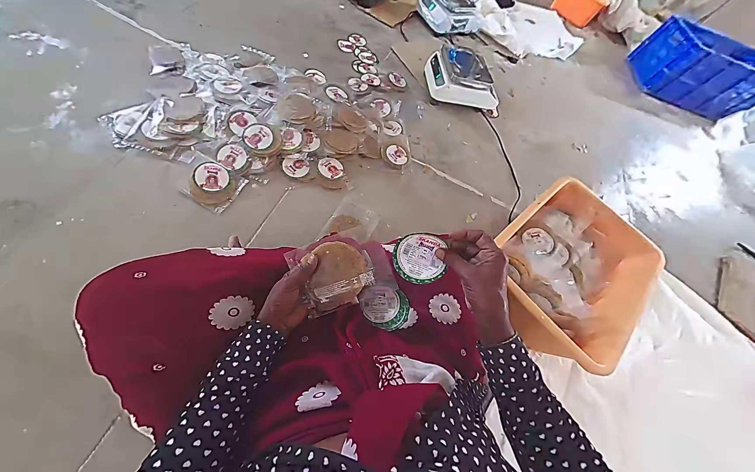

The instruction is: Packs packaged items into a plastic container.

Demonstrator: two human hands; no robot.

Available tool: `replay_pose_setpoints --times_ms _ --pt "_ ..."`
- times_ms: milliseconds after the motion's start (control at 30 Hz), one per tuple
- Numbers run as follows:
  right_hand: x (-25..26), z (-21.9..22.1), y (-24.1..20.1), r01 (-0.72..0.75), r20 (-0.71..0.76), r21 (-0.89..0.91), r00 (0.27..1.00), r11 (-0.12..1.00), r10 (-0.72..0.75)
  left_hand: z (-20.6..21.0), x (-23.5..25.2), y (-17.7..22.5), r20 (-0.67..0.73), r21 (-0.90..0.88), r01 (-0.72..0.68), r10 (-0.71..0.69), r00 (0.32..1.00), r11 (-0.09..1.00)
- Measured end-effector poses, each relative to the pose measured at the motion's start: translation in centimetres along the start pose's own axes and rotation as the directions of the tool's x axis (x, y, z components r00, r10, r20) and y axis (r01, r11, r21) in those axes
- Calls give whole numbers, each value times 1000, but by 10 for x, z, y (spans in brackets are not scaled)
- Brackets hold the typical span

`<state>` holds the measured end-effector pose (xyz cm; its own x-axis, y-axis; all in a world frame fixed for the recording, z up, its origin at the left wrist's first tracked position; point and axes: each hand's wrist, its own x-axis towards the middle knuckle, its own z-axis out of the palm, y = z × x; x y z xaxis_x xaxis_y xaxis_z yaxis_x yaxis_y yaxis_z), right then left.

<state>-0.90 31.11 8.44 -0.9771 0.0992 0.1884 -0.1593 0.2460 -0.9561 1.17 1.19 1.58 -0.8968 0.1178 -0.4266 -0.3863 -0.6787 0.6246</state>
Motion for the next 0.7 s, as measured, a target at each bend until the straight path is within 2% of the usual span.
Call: replay_pose_setpoints --times_ms 233,367,433,567,700 --pt "10 9 8 -68 -39 -51 997 996 66 26 -18 7 -37 3 6 -6 999 1000" --pt "13 12 6 -122 20 -90 992 989 124 34 -22 12 -98 45 14 -9 995 999" --pt "13 15 5 -145 66 -90 986 985 151 23 -15 5 -66 70 2 3 998 998" --pt "14 26 8 -213 150 -15 966 977 213 -9 4 -9 108 72 -22 14 994 997" --pt "14 45 5 -255 259 20 935 967 242 -2 -1 -3 96 80 3 -10 995 997"
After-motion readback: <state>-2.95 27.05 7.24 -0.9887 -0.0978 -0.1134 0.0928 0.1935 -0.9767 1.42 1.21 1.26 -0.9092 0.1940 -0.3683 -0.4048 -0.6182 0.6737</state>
